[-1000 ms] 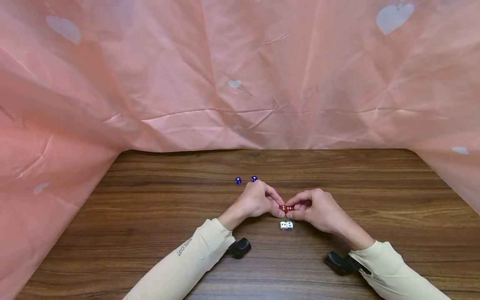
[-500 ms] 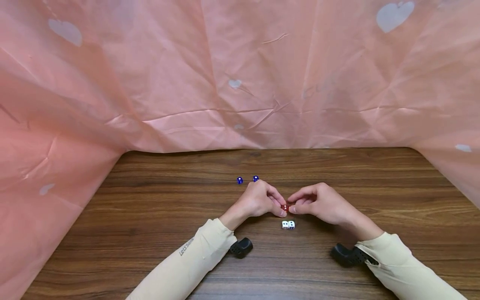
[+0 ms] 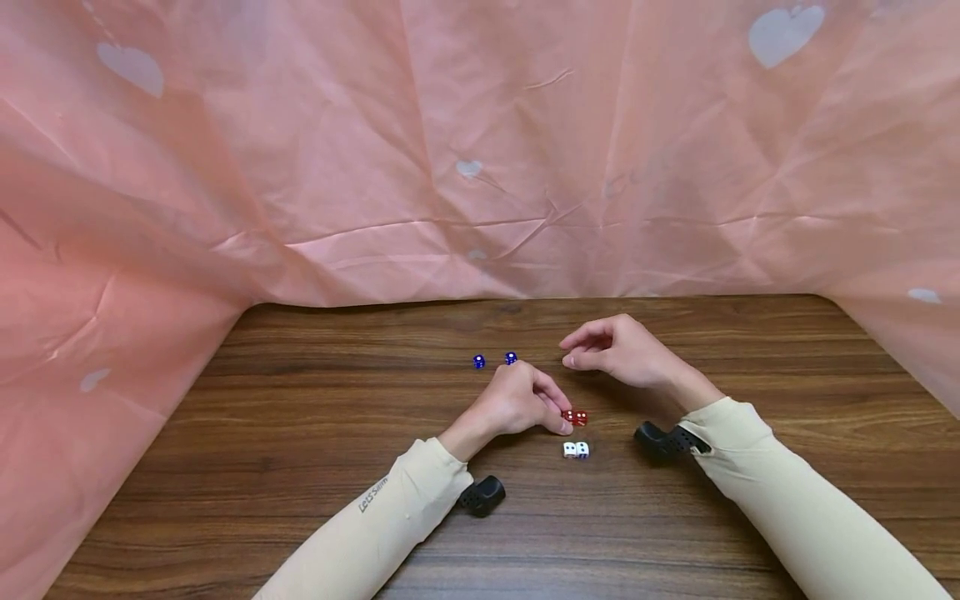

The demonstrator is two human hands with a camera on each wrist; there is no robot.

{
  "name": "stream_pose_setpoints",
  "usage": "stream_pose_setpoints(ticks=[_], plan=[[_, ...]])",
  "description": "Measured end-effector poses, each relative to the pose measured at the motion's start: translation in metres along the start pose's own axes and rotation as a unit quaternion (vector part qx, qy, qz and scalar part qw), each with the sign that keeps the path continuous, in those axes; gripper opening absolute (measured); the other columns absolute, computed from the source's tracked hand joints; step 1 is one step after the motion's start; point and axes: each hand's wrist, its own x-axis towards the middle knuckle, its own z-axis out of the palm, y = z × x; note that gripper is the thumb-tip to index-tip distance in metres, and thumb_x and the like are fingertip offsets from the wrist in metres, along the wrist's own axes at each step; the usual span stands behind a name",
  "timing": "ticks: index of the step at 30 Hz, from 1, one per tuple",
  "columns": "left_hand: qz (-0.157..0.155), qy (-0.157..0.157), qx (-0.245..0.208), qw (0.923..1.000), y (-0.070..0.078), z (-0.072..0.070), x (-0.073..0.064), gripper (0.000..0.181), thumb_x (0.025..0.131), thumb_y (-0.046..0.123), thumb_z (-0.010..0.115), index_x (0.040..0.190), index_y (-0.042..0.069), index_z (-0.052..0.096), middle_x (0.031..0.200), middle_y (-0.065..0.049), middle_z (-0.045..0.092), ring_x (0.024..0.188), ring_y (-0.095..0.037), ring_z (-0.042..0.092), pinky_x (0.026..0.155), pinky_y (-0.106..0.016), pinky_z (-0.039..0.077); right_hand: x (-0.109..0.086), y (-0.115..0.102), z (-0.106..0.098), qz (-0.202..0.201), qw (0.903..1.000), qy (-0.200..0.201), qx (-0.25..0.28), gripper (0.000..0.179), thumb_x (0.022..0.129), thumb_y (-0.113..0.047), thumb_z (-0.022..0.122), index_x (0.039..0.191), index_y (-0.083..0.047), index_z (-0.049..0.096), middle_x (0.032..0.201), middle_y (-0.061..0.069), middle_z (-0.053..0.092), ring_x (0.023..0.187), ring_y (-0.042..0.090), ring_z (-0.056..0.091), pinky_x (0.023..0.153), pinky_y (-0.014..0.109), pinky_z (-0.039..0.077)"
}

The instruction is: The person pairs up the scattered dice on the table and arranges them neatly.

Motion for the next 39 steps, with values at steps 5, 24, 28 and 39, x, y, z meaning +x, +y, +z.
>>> stream_pose_setpoints(ticks=[5, 24, 28, 39], plan=[[0.006, -0.004, 0.007, 0.9999, -0.001, 0.0, 0.001, 0.017, 0.071, 0.015, 0.098, 0.081, 0.018, 0.084, 0.071, 0.009, 0.078, 0.065, 0.003, 0.065, 0.064, -0.016, 0.045, 0.021, -0.002, 0.002, -0.014, 0.9998, -0.001, -0.014, 0.028, 0.094, -0.018, 0.08, 0.118, -0.003, 0.078, 0.104, 0.008, 0.083, 0.088, 0.009, 0.07, 0.078, 0.021, 0.053], [0.014, -0.001, 0.017, 0.9998, -0.003, -0.002, 0.001, 0.017, 0.072, 0.018, 0.098, 0.08, 0.019, 0.084, 0.069, 0.01, 0.076, 0.065, 0.003, 0.063, 0.066, -0.017, 0.046, 0.071, -0.011, 0.017, -0.034, 0.9976, -0.019, -0.058, 0.028, 0.091, -0.016, 0.084, 0.116, -0.005, 0.08, 0.1, 0.006, 0.082, 0.092, 0.011, 0.072, 0.085, 0.026, 0.054], [0.014, -0.001, 0.014, 0.9998, -0.003, -0.002, 0.001, 0.017, 0.072, 0.018, 0.098, 0.081, 0.018, 0.084, 0.069, 0.01, 0.075, 0.064, 0.003, 0.062, 0.065, -0.016, 0.046, 0.075, -0.011, 0.02, -0.036, 0.9975, -0.029, -0.054, 0.026, 0.09, -0.016, 0.084, 0.115, -0.007, 0.081, 0.099, 0.005, 0.082, 0.09, 0.01, 0.071, 0.084, 0.025, 0.054], [0.021, -0.001, 0.025, 0.9995, -0.003, -0.002, 0.001, 0.017, 0.072, 0.018, 0.098, 0.082, 0.017, 0.084, 0.071, 0.008, 0.077, 0.066, 0.004, 0.062, 0.067, -0.017, 0.046, 0.08, -0.012, 0.025, -0.038, 0.9947, -0.09, -0.033, 0.026, 0.088, -0.016, 0.085, 0.112, -0.007, 0.082, 0.096, 0.005, 0.083, 0.086, 0.006, 0.072, 0.08, 0.022, 0.054]])
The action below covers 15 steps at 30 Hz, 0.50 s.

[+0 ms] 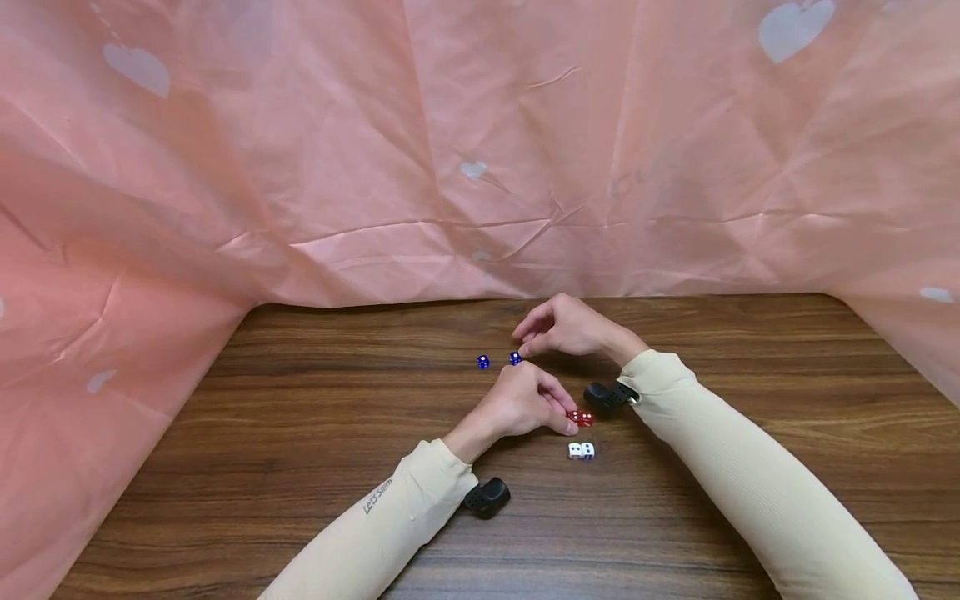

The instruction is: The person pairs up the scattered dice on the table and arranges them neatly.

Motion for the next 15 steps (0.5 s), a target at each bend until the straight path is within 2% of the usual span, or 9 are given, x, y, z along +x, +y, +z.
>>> stream_pose_setpoints(ticks=[6, 15], plan=[[0.006, 0.0, -0.001, 1.0, -0.0001, 0.0001, 0.0002, 0.017, 0.072, 0.017, 0.098, 0.082, 0.016, 0.084, 0.072, 0.007, 0.078, 0.066, 0.005, 0.062, 0.068, -0.016, 0.046, 0.0017, 0.0001, 0.0022, -0.005, 0.9994, -0.029, -0.021, 0.023, 0.088, -0.01, 0.08, 0.11, -0.01, 0.083, 0.094, 0.003, 0.083, 0.085, 0.005, 0.072, 0.08, 0.022, 0.054], [0.014, 0.001, -0.012, 0.9998, -0.0014, 0.0004, 0.0008, 0.017, 0.072, 0.015, 0.098, 0.082, 0.015, 0.084, 0.073, 0.004, 0.079, 0.065, 0.004, 0.063, 0.065, -0.015, 0.045, 0.0031, -0.0007, 0.0055, -0.01, 0.9991, -0.031, -0.029, 0.022, 0.087, -0.011, 0.078, 0.109, -0.009, 0.084, 0.095, 0.003, 0.083, 0.085, 0.003, 0.071, 0.08, 0.021, 0.055]])
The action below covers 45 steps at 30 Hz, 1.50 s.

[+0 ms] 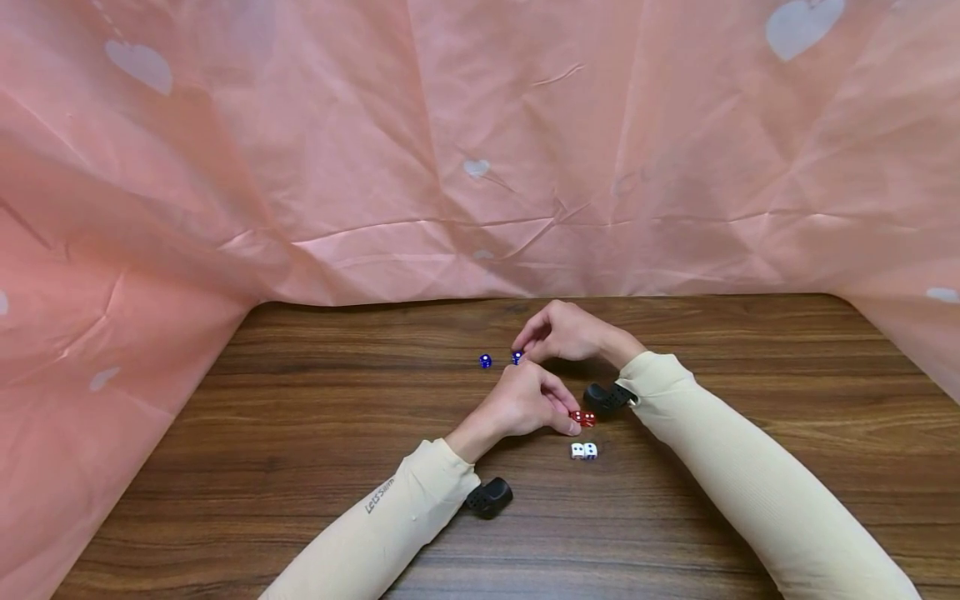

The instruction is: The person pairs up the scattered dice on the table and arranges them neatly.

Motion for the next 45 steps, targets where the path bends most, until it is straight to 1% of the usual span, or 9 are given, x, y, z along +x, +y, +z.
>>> stream_pose_setpoints(ticks=[4, 13, 22, 28, 34, 38, 41, 45], plan=[[0.0, 0.0, -0.003, 1.0, 0.0, 0.0, 0.0, 0.017, 0.071, 0.014, 0.097, 0.082, 0.015, 0.084, 0.073, 0.003, 0.079, 0.065, 0.003, 0.063, 0.065, -0.015, 0.045, 0.0, -0.001, 0.001, -0.002, 1.0, 0.001, -0.007, 0.02, 0.087, -0.011, 0.079, 0.107, -0.01, 0.084, 0.094, 0.001, 0.083, 0.084, 0.003, 0.071, 0.08, 0.021, 0.055], [-0.001, -0.001, 0.001, 1.0, 0.0, 0.0, 0.001, 0.017, 0.071, 0.015, 0.098, 0.082, 0.015, 0.084, 0.073, 0.003, 0.079, 0.064, 0.004, 0.062, 0.065, -0.015, 0.044, 0.0, -0.002, 0.003, -0.001, 0.9989, 0.015, -0.044, 0.016, 0.087, -0.013, 0.08, 0.101, -0.014, 0.085, 0.091, -0.002, 0.083, 0.083, 0.002, 0.07, 0.08, 0.024, 0.054], [-0.009, 0.0, 0.028, 0.9996, 0.002, 0.001, 0.0, 0.017, 0.072, 0.02, 0.098, 0.082, 0.019, 0.084, 0.071, 0.01, 0.078, 0.068, 0.006, 0.062, 0.069, -0.017, 0.046, -0.007, 0.0, 0.0, 0.002, 0.999, 0.024, -0.036, 0.014, 0.089, -0.016, 0.079, 0.102, -0.016, 0.085, 0.091, -0.003, 0.083, 0.084, 0.003, 0.071, 0.08, 0.024, 0.054], [-0.017, 0.002, 0.023, 0.9996, 0.002, 0.0, 0.0, 0.016, 0.073, 0.02, 0.098, 0.081, 0.021, 0.084, 0.071, 0.011, 0.077, 0.068, 0.005, 0.063, 0.068, -0.017, 0.046, -0.02, 0.003, -0.005, 0.012, 0.9978, 0.053, -0.038, 0.012, 0.09, -0.022, 0.085, 0.101, -0.018, 0.085, 0.089, -0.005, 0.082, 0.083, 0.004, 0.07, 0.079, 0.024, 0.054], [-0.02, 0.003, 0.021, 0.9996, 0.002, -0.001, -0.001, 0.017, 0.072, 0.021, 0.098, 0.082, 0.021, 0.084, 0.071, 0.011, 0.077, 0.067, 0.004, 0.064, 0.067, -0.018, 0.046, -0.035, 0.007, -0.008, 0.026, 0.9956, 0.078, -0.046, 0.011, 0.091, -0.023, 0.084, 0.1, -0.017, 0.085, 0.089, -0.005, 0.081, 0.084, 0.006, 0.067, 0.08, 0.025, 0.051], [-0.019, 0.003, 0.019, 0.9996, 0.002, -0.001, -0.001, 0.017, 0.072, 0.02, 0.098, 0.082, 0.021, 0.084, 0.071, 0.01, 0.077, 0.067, 0.004, 0.063, 0.067, -0.017, 0.045, -0.047, 0.009, -0.007, 0.038, 0.9946, 0.086, -0.044, 0.011, 0.092, -0.023, 0.083, 0.101, -0.017, 0.085, 0.09, -0.005, 0.081, 0.085, 0.008, 0.065, 0.082, 0.026, 0.051], [-0.018, 0.003, 0.015, 0.9997, 0.001, -0.001, -0.001, 0.017, 0.072, 0.019, 0.098, 0.082, 0.02, 0.084, 0.072, 0.008, 0.078, 0.066, 0.003, 0.063, 0.066, -0.017, 0.045, -0.057, 0.011, -0.005, 0.044, 0.9938, 0.091, -0.046, 0.011, 0.092, -0.022, 0.082, 0.101, -0.017, 0.085, 0.093, -0.004, 0.082, 0.088, 0.01, 0.065, 0.083, 0.029, 0.051], [-0.02, 0.002, 0.013, 0.9997, 0.001, 0.0, 0.0, 0.017, 0.071, 0.019, 0.098, 0.082, 0.019, 0.084, 0.072, 0.008, 0.078, 0.065, 0.003, 0.063, 0.066, -0.017, 0.045, -0.071, 0.013, -0.003, 0.056, 0.9928, 0.096, -0.044, 0.011, 0.092, -0.021, 0.081, 0.101, -0.017, 0.085, 0.095, -0.002, 0.082, 0.089, 0.01, 0.066, 0.083, 0.03, 0.051]])
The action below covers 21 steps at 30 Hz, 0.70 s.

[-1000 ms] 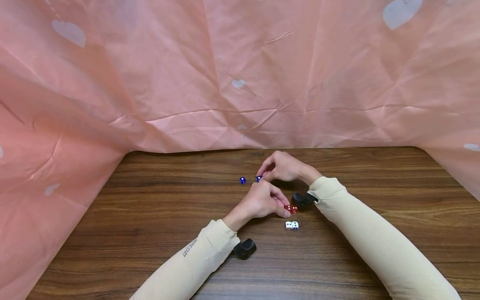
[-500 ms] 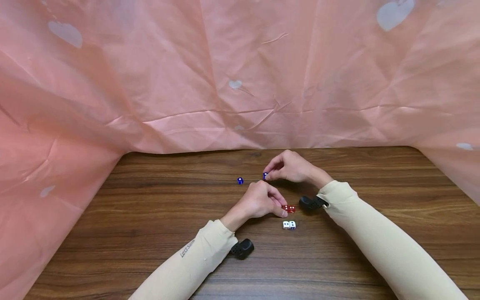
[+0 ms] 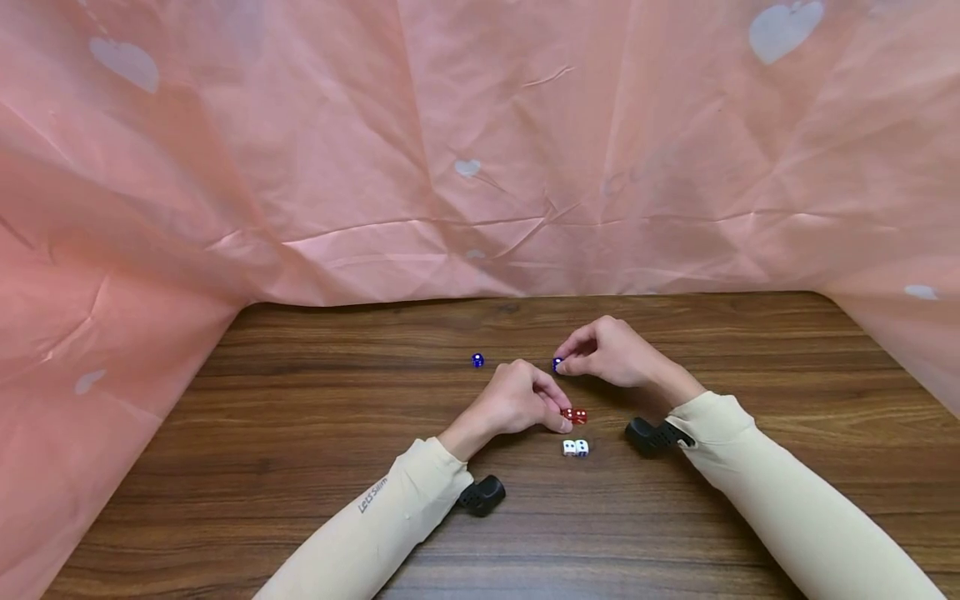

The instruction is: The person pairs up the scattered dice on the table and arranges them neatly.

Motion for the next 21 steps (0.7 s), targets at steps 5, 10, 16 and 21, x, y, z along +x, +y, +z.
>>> stream_pose_setpoints(ticks=[5, 10, 16, 21], plan=[[0.0, 0.002, 0.004, 1.0, 0.0, 0.0, 0.0, 0.018, 0.071, 0.019, 0.098, 0.082, 0.02, 0.084, 0.07, 0.01, 0.076, 0.066, 0.004, 0.063, 0.067, -0.017, 0.046, -0.016, 0.003, 0.002, 0.011, 0.9999, 0.005, -0.001, 0.011, 0.091, -0.019, 0.081, 0.101, -0.016, 0.084, 0.092, -0.003, 0.082, 0.085, 0.009, 0.067, 0.079, 0.028, 0.052], [0.0, 0.004, 0.004, 1.0, 0.001, 0.0, -0.001, 0.018, 0.071, 0.018, 0.098, 0.081, 0.02, 0.084, 0.07, 0.011, 0.076, 0.065, 0.004, 0.062, 0.067, -0.017, 0.045, -0.028, 0.003, 0.003, 0.012, 0.9999, 0.01, -0.003, 0.011, 0.09, -0.018, 0.081, 0.1, -0.015, 0.084, 0.087, -0.005, 0.08, 0.082, 0.008, 0.066, 0.076, 0.025, 0.051], [-0.003, 0.001, 0.003, 1.0, 0.002, 0.0, -0.001, 0.017, 0.071, 0.018, 0.098, 0.082, 0.02, 0.084, 0.07, 0.01, 0.076, 0.065, 0.003, 0.062, 0.066, -0.017, 0.045, -0.039, 0.001, 0.005, 0.017, 0.9998, 0.011, 0.0, 0.013, 0.088, -0.019, 0.083, 0.1, -0.014, 0.084, 0.083, -0.007, 0.079, 0.081, 0.008, 0.067, 0.074, 0.023, 0.051], [-0.008, 0.0, 0.001, 1.0, 0.003, 0.001, -0.001, 0.018, 0.071, 0.019, 0.098, 0.082, 0.02, 0.084, 0.07, 0.011, 0.076, 0.066, 0.003, 0.063, 0.067, -0.018, 0.045, -0.045, -0.001, 0.006, 0.028, 0.9995, 0.013, 0.002, 0.015, 0.088, -0.019, 0.084, 0.102, -0.013, 0.084, 0.085, -0.006, 0.08, 0.082, 0.007, 0.068, 0.075, 0.025, 0.053]])
